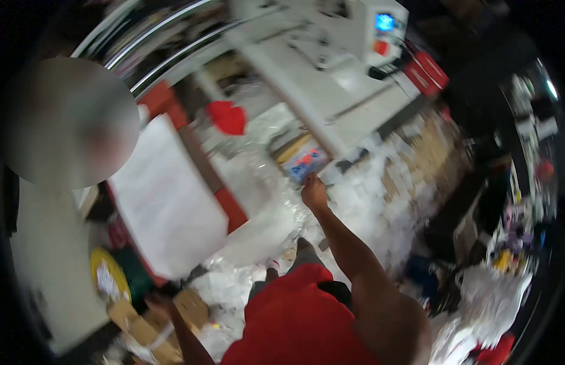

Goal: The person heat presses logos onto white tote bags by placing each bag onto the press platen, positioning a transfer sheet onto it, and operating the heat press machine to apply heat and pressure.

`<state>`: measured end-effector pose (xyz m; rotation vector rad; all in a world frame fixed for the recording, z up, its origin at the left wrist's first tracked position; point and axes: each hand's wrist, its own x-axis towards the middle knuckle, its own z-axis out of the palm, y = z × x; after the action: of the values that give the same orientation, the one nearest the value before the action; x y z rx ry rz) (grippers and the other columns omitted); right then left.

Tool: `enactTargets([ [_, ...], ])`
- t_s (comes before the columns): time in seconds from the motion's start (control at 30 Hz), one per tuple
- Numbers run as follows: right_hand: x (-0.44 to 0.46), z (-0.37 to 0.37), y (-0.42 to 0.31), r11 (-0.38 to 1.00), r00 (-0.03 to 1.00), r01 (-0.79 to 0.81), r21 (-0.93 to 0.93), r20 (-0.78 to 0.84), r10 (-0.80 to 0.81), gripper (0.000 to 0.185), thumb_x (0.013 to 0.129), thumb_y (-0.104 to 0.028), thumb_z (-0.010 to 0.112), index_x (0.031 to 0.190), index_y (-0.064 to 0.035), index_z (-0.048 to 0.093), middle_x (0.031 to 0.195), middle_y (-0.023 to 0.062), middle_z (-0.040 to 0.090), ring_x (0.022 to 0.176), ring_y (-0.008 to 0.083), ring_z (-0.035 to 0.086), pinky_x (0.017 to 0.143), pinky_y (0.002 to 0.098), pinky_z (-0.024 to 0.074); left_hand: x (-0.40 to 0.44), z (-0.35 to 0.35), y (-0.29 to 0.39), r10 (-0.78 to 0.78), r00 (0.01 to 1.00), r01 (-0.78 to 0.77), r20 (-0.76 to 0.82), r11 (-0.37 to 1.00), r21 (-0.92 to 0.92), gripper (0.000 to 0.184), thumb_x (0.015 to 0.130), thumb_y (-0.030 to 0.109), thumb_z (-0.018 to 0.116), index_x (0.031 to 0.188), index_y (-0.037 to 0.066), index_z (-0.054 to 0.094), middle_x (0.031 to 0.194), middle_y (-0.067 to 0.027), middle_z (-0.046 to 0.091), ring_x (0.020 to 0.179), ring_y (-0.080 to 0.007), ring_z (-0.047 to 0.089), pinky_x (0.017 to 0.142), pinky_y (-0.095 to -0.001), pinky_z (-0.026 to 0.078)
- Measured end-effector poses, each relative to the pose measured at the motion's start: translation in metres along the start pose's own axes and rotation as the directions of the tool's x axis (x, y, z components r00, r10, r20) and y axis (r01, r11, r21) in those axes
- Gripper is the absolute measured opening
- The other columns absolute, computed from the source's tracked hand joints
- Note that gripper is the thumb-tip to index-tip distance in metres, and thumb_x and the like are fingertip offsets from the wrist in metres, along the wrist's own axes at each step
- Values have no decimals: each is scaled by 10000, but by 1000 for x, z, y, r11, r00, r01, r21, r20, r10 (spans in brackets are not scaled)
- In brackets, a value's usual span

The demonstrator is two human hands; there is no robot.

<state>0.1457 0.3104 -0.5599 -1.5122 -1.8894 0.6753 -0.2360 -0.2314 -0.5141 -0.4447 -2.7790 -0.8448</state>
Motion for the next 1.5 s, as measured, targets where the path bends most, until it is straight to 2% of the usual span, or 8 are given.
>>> enactTargets([
  [0.03,9,-1,37,997,996,58,-60,70,-54,204,858,-44,557,1051,-31,624,951,215,664,918,428,630,879,464,495,-34,26,-83,155,984,-135,-93,973,186,437,1033,246,465,1364,-38,474,1336,-212,545,1182,-333,558,1038,-434,430],
  [0.13,54,34,177,794,913,-46,-606,298,280,360,779,-82,584,1134,-51,639,1261,205,573,1151,391,553,983,431,467,-134,61,-76,-58,760,-183,647,937,298,432,1022,252,475,1348,-31,489,1311,-209,558,1159,-331,568,1021,-430,439],
  [0.2,95,84,276,915,920,-390,101,8,391,412,825,-176,603,1219,-56,599,1241,218,582,1145,396,566,928,436,498,-175,87,-51,-116,474,-293,873,914,281,428,1015,256,482,1337,-26,499,1294,-207,566,1144,-330,574,1009,-427,445],
  [0.33,143,70,254,840,998,-10,-543,44,40,371,853,-177,574,1200,-59,629,1202,207,626,1073,386,620,896,440,513,-189,119,-27,-167,258,-323,952,914,248,422,1001,265,496,1315,-16,519,1260,-202,583,1113,-328,587,987,-421,457],
  [0.8,159,57,240,821,940,16,-571,288,183,301,853,-210,582,1099,-87,703,1109,156,693,1042,340,654,894,428,518,-177,178,0,-181,190,-325,965,916,236,400,950,294,544,1238,19,590,1142,-186,640,1007,-319,633,908,-401,498],
  [0.97,136,156,331,867,983,-90,490,-97,156,330,850,-254,600,1143,-131,689,1157,155,675,1076,358,633,897,449,528,-175,174,-10,-158,158,-344,975,916,205,393,932,304,561,1211,32,615,1100,-181,661,969,-316,649,880,-394,513],
  [1.17,143,61,224,962,984,-56,-268,-179,8,362,834,-243,616,1182,-158,664,1193,177,654,1054,394,629,831,446,556,-160,131,-66,-160,138,-350,977,915,200,385,911,316,582,1178,47,645,1050,-174,686,924,-313,669,846,-386,530],
  [1.5,17,-67,-6,805,897,439,-399,252,-364,83,826,-124,604,883,-73,635,860,212,625,784,398,623,671,509,537,-192,15,-92,-197,372,185,907,973,135,266,908,187,618,1110,15,635,922,-128,698,707,-226,687,605,-347,558],
])
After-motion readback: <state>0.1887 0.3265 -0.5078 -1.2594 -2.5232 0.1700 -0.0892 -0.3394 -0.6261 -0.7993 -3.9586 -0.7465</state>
